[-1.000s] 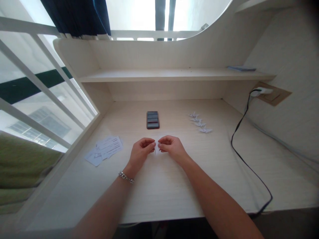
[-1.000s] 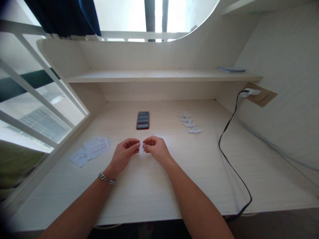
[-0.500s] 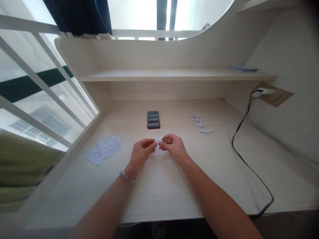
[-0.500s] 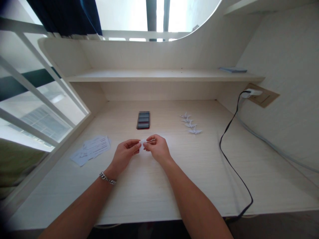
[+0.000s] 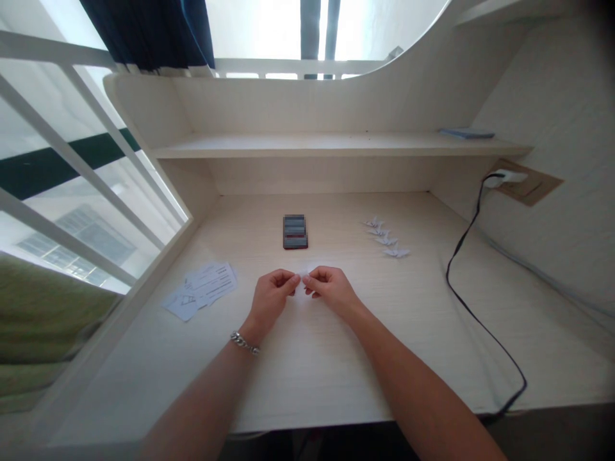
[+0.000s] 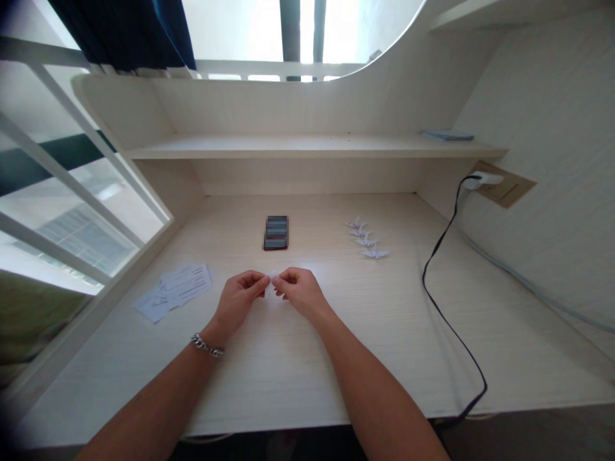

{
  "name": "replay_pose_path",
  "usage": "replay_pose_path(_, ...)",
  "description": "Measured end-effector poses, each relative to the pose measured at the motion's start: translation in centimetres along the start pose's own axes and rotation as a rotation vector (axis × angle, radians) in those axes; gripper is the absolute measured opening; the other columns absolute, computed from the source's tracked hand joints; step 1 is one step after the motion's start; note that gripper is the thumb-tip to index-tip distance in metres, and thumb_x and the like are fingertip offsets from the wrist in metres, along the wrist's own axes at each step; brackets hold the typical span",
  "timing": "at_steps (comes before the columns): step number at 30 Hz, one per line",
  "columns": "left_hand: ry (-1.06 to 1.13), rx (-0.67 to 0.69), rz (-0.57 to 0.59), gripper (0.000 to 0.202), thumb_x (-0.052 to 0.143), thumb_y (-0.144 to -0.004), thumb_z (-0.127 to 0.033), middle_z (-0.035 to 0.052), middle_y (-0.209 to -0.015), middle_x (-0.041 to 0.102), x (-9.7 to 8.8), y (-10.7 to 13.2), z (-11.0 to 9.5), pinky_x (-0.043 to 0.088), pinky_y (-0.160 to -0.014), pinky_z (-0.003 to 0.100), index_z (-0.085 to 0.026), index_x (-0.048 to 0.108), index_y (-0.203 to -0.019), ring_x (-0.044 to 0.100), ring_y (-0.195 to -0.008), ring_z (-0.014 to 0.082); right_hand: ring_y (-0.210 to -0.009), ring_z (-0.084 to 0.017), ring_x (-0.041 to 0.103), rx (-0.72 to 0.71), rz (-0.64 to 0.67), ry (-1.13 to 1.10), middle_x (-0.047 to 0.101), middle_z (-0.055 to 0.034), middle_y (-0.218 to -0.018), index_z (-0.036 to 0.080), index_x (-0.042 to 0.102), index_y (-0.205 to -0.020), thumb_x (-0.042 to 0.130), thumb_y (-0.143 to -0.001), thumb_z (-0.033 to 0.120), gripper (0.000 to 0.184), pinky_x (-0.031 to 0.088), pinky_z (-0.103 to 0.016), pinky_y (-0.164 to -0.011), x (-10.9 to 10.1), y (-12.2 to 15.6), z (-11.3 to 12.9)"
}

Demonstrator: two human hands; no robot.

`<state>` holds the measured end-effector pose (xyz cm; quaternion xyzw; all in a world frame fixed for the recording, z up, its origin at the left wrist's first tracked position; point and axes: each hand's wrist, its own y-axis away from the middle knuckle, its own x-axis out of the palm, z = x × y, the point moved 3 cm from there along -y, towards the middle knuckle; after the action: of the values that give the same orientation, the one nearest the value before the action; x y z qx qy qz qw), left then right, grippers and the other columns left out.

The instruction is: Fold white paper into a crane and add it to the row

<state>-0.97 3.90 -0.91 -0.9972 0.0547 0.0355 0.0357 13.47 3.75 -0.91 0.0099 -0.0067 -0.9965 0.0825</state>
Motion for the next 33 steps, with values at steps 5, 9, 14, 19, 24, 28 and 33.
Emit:
replay_pose_path(5, -0.045, 0.008, 0.031, 0.024, 0.065, -0.068, -0.037, 0.0022, -0.060, 0.061, 0.5, 0.3, -0.3, 0.040, -0.052, 0.022, -0.013, 0.066, -0.071, 0.053, -0.055, 0.0119, -0.054, -0.011, 0.055, -0.055, -0.106, -0.029, 0.058, 0.0000, -0.063, 0.016, 0.058, -0.073, 0.063, -0.068, 0.039, 0.025, 0.046, -0.023, -0.050, -0.1, -0.2, 0.1)
replay_pose_path(9, 0.000, -0.016, 0.078, 0.025, 0.067, -0.067, -0.034, 0.0054, -0.068, 0.066, 1.1, 0.4, -0.1, 0.045, -0.058, 0.024, -0.013, 0.066, -0.079, 0.059, -0.061, 0.0141, -0.058, -0.012, 0.058, -0.030, -0.191, -0.105, 0.058, -0.0002, -0.065, 0.016, 0.056, -0.076, 0.061, -0.070, 0.040, 0.026, 0.047, -0.024, -0.051, -0.7, -0.5, -0.2)
replay_pose_path(14, -0.089, 0.076, -0.028, 0.023, 0.063, -0.070, -0.035, 0.0038, -0.067, 0.065, 0.4, 0.3, -0.4, 0.045, -0.058, 0.024, -0.014, 0.066, -0.080, 0.059, -0.061, 0.0139, -0.068, -0.014, 0.059, -0.112, -0.103, 0.095, 0.061, -0.0011, -0.071, 0.017, 0.058, -0.075, 0.062, -0.069, 0.037, 0.021, 0.048, -0.027, -0.061, -1.1, -0.3, 0.4)
replay_pose_path(19, -0.145, 0.113, -0.030, 0.021, 0.064, -0.069, -0.035, 0.0038, -0.067, 0.066, 0.2, 0.5, -0.9, 0.044, -0.058, 0.024, -0.015, 0.068, -0.078, 0.059, -0.062, 0.0146, -0.078, -0.016, 0.059, -0.229, -0.097, 0.201, 0.065, -0.0041, -0.082, 0.018, 0.064, -0.086, 0.059, -0.074, 0.031, 0.019, 0.046, -0.028, -0.068, -0.9, 0.4, 1.4)
replay_pose_path(24, -0.099, 0.111, -0.068, 0.022, 0.066, -0.068, -0.035, 0.0047, -0.070, 0.067, 0.1, 0.6, -1.1, 0.045, -0.060, 0.024, -0.015, 0.068, -0.078, 0.059, -0.063, 0.0147, -0.067, -0.015, 0.057, -0.194, -0.101, 0.149, 0.065, -0.0032, -0.074, 0.017, 0.064, -0.079, 0.060, -0.073, 0.032, 0.017, 0.044, -0.027, -0.062, -0.7, 0.1, 0.9)
replay_pose_path(28, -0.080, 0.104, -0.081, 0.022, 0.067, -0.066, -0.035, 0.0040, -0.067, 0.066, 0.1, 0.5, -1.1, 0.043, -0.057, 0.024, -0.015, 0.069, -0.075, 0.057, -0.060, 0.0140, -0.065, -0.014, 0.056, -0.180, -0.092, 0.113, 0.064, -0.0027, -0.071, 0.016, 0.064, -0.078, 0.060, -0.071, 0.033, 0.018, 0.044, -0.027, -0.061, -0.8, -0.2, 0.5)
replay_pose_path(33, -0.141, 0.083, -0.078, 0.018, 0.068, -0.064, -0.034, 0.0032, -0.064, 0.066, -0.2, 0.5, -0.7, 0.042, -0.055, 0.024, -0.016, 0.069, -0.069, 0.056, -0.059, 0.0145, -0.069, -0.015, 0.057, -0.201, -0.028, 0.243, 0.065, -0.0029, -0.074, 0.017, 0.065, -0.078, 0.058, -0.073, 0.030, 0.015, 0.044, -0.027, -0.064, -0.5, 0.1, 0.7)
